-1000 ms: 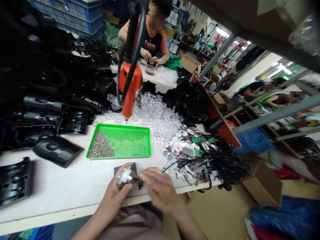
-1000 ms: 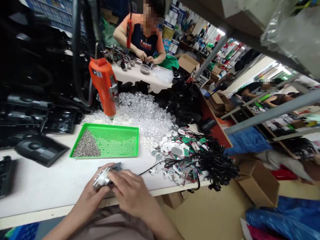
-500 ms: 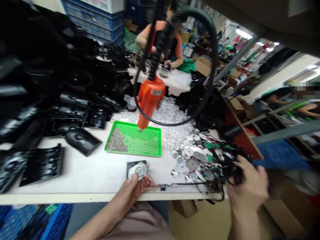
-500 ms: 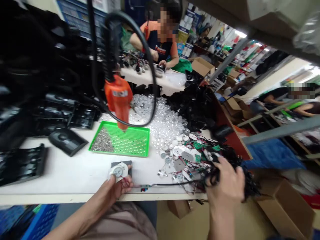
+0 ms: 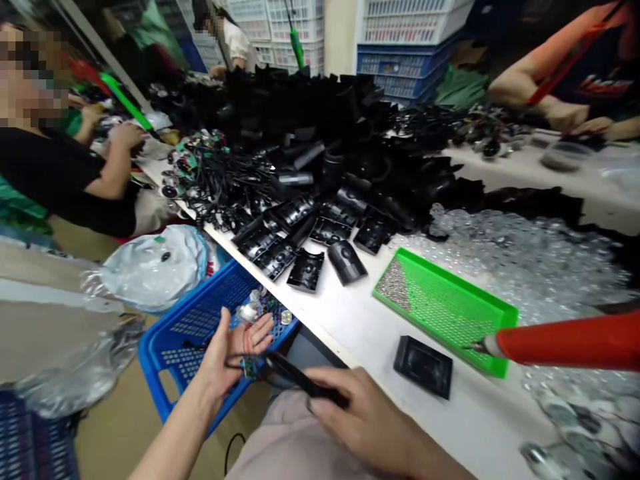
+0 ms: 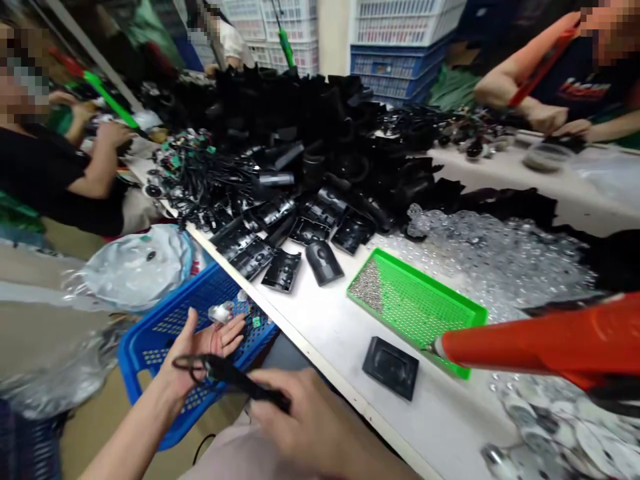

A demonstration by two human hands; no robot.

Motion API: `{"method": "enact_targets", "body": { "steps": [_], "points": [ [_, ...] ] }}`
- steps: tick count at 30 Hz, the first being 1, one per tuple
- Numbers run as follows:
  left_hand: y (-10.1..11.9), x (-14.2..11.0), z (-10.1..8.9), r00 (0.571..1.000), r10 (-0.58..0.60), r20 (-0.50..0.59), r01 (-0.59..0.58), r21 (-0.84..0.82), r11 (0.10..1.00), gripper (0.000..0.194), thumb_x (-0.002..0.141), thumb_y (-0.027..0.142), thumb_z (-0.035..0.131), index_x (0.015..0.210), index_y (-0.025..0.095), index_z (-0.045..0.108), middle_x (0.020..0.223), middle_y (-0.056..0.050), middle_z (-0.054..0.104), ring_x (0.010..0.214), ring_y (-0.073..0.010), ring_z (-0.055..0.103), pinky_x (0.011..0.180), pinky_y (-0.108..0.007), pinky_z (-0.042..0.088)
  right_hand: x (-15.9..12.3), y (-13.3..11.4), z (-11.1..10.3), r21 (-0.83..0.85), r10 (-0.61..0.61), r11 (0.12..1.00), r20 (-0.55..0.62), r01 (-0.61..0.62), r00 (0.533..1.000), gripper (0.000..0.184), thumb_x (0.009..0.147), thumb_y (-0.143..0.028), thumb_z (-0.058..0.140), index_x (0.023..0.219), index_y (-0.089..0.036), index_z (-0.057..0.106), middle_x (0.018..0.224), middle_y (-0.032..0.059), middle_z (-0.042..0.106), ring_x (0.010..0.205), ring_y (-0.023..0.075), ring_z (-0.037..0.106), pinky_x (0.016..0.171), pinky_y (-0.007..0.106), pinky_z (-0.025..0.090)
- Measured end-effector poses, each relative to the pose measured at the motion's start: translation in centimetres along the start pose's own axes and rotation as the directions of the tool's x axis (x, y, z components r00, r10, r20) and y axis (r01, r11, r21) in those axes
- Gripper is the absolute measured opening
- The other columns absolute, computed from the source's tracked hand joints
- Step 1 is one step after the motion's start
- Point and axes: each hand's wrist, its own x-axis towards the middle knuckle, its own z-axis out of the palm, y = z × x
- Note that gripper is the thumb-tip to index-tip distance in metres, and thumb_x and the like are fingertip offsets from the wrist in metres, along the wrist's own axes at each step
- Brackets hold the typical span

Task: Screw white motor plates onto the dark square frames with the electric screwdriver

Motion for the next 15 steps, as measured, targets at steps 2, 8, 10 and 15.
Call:
{"method": "enact_targets", "body": {
  "steps": [2,8,10,15],
  "points": [
    [1.6,0.5,-2.9,0.979,0.057,-0.193,-0.062,-0.018,0.998,0.053,0.097,0.054,0.031,0.119,0.01,0.051,0.085,-0.012,0.068,0.073,-0.0243,0.069,0.061,-0.038,0.057,4.4,0.8,3.9,0.231,0.1,0.964,0.147,-0.133,0.984,0.02,0.084,-0.014,0.047,0.079,-0.019,0.066,0.054,-0.006,0.053,0.047,0.0081,0.049,0.046,0.018,0.04],
    [3.2,1.5,-4.8,0.971,0.012,-0.239,-0.028,-0.062,0.998,0.066,0.096,0.059,0.016,0.13,0.009,0.043,0.087,-0.015,0.069,0.072,-0.0302,0.069,0.061,-0.048,0.056,11.8,6.1,12.3,0.263,0.147,0.951,0.072,-0.16,0.987,0.028,0.078,-0.008,0.047,0.098,-0.019,0.063,0.063,-0.0048,0.059,0.053,0.0102,0.055,0.052,0.019,0.045],
    [3.6,1.3,-3.4,0.99,0.021,-0.138,-0.023,-0.013,1.0,0.065,0.096,0.059,0.023,0.126,0.007,0.048,0.085,-0.016,0.069,0.067,-0.0275,0.068,0.054,-0.04,0.056,12.2,7.3,13.4,0.152,0.087,0.984,0.054,-0.095,0.995,0.043,0.078,-0.009,0.05,0.119,-0.02,0.058,0.087,0.0012,0.07,0.074,0.0156,0.066,0.07,0.026,0.053],
    [4.5,2.1,-1.7,0.975,0.218,-0.033,-0.175,0.484,0.857,0.057,0.072,0.038,0.077,0.119,0.01,0.06,0.063,-0.001,0.065,0.043,-0.0102,0.052,0.04,-0.018,0.041,9.3,7.1,10.9,-0.048,-0.034,0.998,0.237,0.046,0.971,0.075,0.082,-0.028,0.059,0.147,-0.008,0.029,0.15,0.0196,0.037,0.138,0.0293,0.037,0.112,0.043,0.032]
  ]
}}
